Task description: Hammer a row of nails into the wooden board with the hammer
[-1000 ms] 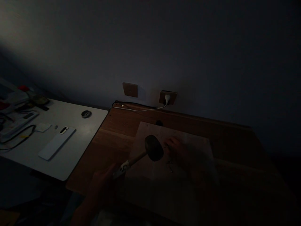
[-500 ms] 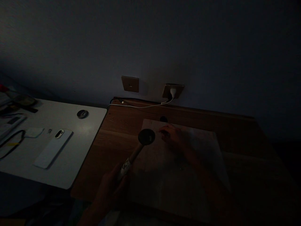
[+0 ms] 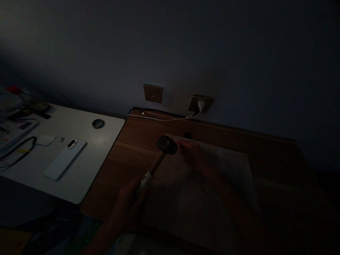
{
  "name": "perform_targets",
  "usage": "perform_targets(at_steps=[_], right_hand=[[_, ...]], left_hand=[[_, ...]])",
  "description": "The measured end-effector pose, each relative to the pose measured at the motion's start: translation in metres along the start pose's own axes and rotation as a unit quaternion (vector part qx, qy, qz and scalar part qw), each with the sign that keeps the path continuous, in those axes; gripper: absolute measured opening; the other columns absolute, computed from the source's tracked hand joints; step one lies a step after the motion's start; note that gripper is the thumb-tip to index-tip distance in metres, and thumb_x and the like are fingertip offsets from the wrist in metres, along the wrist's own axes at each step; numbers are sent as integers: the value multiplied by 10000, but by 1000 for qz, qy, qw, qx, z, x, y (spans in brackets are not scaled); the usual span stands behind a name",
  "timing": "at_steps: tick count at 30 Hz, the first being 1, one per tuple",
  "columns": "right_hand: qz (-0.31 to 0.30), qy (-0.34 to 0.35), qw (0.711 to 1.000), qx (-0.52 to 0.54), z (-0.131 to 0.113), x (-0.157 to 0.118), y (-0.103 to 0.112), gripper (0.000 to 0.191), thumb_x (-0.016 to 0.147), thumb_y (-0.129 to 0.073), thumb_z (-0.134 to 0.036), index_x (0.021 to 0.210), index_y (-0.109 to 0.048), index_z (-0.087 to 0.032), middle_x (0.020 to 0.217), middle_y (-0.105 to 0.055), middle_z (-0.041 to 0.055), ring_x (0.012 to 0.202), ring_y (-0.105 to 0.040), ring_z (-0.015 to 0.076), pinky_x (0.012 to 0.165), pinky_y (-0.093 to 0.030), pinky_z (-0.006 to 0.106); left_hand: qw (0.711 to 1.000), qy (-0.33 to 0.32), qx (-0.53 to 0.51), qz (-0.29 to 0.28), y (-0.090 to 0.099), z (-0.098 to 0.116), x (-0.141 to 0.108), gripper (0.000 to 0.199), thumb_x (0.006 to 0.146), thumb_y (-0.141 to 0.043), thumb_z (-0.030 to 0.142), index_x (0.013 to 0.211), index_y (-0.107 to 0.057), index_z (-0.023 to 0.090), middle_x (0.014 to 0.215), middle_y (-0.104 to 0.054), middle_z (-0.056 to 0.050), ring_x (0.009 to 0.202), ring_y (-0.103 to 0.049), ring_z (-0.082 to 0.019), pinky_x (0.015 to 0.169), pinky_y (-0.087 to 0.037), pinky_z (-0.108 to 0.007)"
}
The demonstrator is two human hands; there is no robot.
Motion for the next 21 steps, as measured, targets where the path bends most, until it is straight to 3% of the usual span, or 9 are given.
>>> perform_targets(at_steps=[13, 18, 21], right_hand=[[34, -8, 999, 5, 12, -4, -8, 374, 946, -561, -187, 1287, -707, -239, 1266, -768, 87, 1055, -739, 229, 938, -596, 372], [42, -6, 999, 12, 8, -1, -8, 374, 909, -555, -124, 1217, -728, -248, 1226, -783, 85, 1150, -718, 251, 1039, -557, 405], [37, -14, 999, 26, 6, -3, -3, 456, 870, -615, -113, 1289, -702, -272, 1212, -780, 81, 1114, -725, 250, 979, -579, 385]], left_hand=[[1000, -5, 2, -13, 3, 21, 9, 344, 960, -576, 468, 1030, -748, 178, 936, -794, -44, 807, -723, -209, 691, -549, -259], [1000, -10, 26, 1, 4, 26, 12, 319, 940, -583, 464, 931, -732, 182, 828, -768, -32, 733, -696, -199, 665, -539, -256], [999, -15, 34, 3, 4, 31, 17, 343, 947, -562, 484, 969, -745, 195, 872, -785, -38, 755, -705, -205, 700, -552, -268]])
Point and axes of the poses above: each hand's wrist, its own x-axis towards the middle knuckle, its own y-axis out of the back of the hand, z = x × y, the point moved 5 cm from there along x, towards the middle knuckle
